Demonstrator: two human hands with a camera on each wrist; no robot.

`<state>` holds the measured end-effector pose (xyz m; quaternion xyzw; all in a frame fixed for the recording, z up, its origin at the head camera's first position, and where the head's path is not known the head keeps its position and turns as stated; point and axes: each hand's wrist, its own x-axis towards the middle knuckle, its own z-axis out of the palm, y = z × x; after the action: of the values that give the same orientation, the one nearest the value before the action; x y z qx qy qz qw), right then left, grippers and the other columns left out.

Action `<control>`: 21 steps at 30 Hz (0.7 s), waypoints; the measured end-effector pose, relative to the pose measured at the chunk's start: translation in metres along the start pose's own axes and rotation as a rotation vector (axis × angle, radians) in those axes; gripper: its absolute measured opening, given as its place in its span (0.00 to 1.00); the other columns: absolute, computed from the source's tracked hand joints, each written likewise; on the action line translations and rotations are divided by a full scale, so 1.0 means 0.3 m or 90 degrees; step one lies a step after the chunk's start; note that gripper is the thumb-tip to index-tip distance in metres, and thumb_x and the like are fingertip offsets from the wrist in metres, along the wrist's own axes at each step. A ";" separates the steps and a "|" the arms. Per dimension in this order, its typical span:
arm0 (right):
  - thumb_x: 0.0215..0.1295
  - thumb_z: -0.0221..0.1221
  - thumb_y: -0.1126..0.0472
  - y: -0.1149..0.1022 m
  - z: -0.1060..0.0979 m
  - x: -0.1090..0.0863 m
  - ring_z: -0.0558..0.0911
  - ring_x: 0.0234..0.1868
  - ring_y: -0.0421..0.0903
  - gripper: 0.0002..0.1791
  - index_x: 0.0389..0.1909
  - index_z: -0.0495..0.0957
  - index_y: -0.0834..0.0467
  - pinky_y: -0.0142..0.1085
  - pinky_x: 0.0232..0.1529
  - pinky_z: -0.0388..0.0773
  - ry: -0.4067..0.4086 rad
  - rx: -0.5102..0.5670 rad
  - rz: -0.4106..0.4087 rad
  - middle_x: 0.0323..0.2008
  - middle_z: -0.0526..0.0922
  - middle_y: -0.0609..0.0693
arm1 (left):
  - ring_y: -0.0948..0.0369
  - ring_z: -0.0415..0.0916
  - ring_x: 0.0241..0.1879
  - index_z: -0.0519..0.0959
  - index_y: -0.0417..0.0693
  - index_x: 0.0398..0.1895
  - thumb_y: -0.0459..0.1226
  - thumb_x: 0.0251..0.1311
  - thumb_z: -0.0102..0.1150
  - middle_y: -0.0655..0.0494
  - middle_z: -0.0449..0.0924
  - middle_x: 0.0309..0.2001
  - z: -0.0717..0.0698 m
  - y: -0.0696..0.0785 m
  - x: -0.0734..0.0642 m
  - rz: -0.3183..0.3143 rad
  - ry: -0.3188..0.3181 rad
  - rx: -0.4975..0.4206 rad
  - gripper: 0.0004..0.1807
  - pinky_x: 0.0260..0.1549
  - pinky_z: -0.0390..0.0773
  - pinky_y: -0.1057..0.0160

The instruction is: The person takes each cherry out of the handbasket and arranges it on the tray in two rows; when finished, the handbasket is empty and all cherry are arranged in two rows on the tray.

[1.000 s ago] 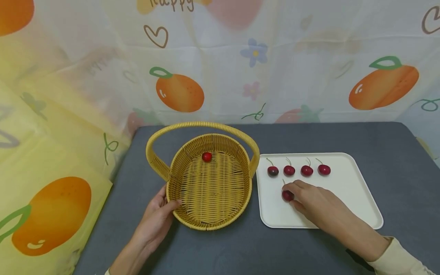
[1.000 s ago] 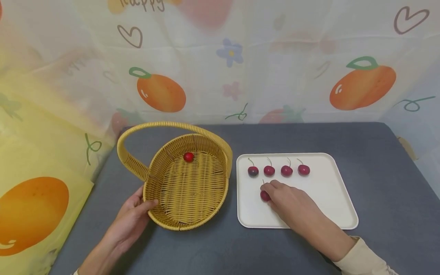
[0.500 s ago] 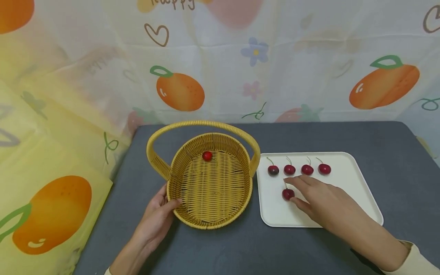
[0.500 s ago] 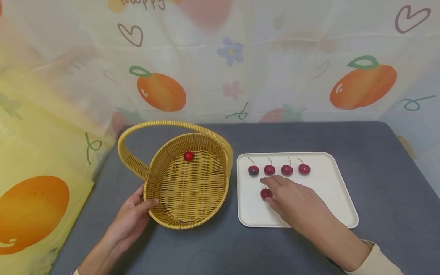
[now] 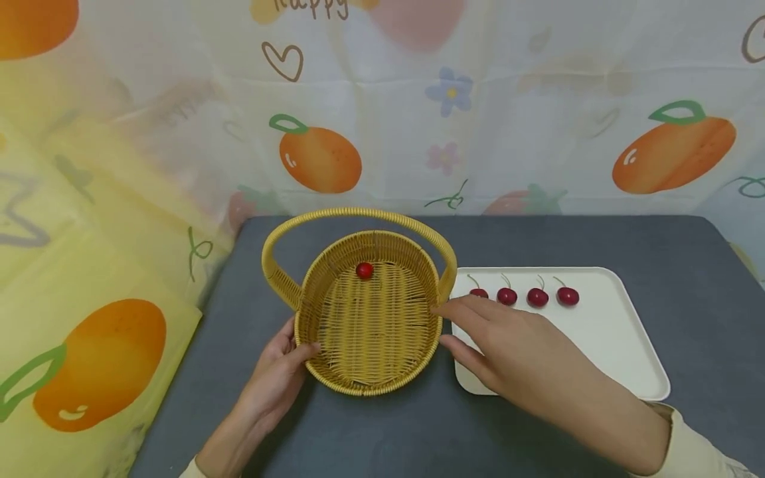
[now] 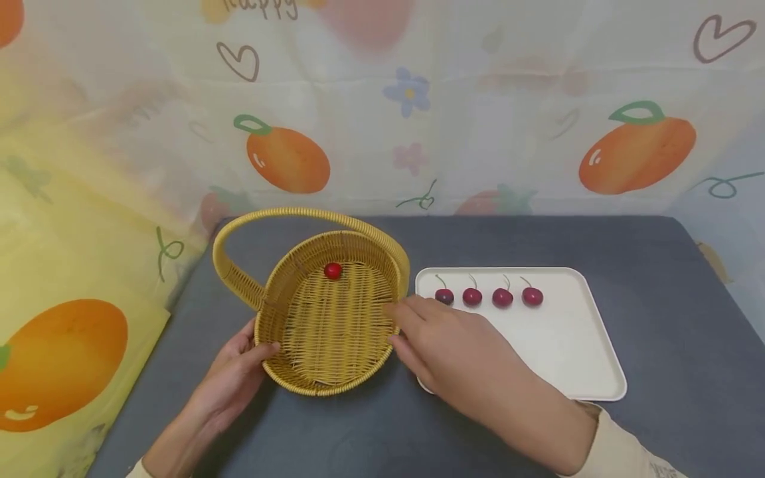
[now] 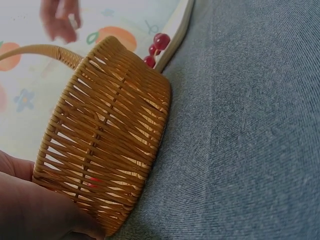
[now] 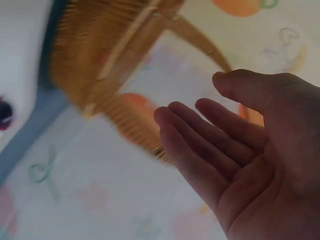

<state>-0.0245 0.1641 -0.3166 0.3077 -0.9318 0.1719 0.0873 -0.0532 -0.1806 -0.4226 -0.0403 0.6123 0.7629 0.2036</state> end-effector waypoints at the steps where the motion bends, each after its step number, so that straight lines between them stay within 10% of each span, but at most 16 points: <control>1: 0.73 0.66 0.53 -0.016 0.002 0.022 0.85 0.53 0.45 0.21 0.62 0.81 0.54 0.43 0.49 0.86 0.003 0.000 -0.018 0.54 0.85 0.46 | 0.56 0.47 0.82 0.42 0.44 0.87 0.23 0.72 0.48 0.50 0.48 0.84 0.000 0.000 0.000 0.003 0.001 0.001 0.44 0.73 0.61 0.66; 21: 0.77 0.61 0.57 -0.161 0.135 0.498 0.83 0.34 0.46 0.10 0.51 0.81 0.58 0.38 0.31 0.82 -0.101 -0.047 -0.025 0.39 0.83 0.49 | 0.53 0.50 0.80 0.45 0.44 0.86 0.21 0.71 0.46 0.47 0.52 0.83 -0.002 -0.014 -0.001 0.023 0.012 -0.010 0.43 0.72 0.63 0.63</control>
<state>-0.1166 0.0313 -0.3010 0.3354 -0.9351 0.1111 0.0279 -0.0516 -0.1806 -0.4266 -0.0379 0.6085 0.7710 0.1839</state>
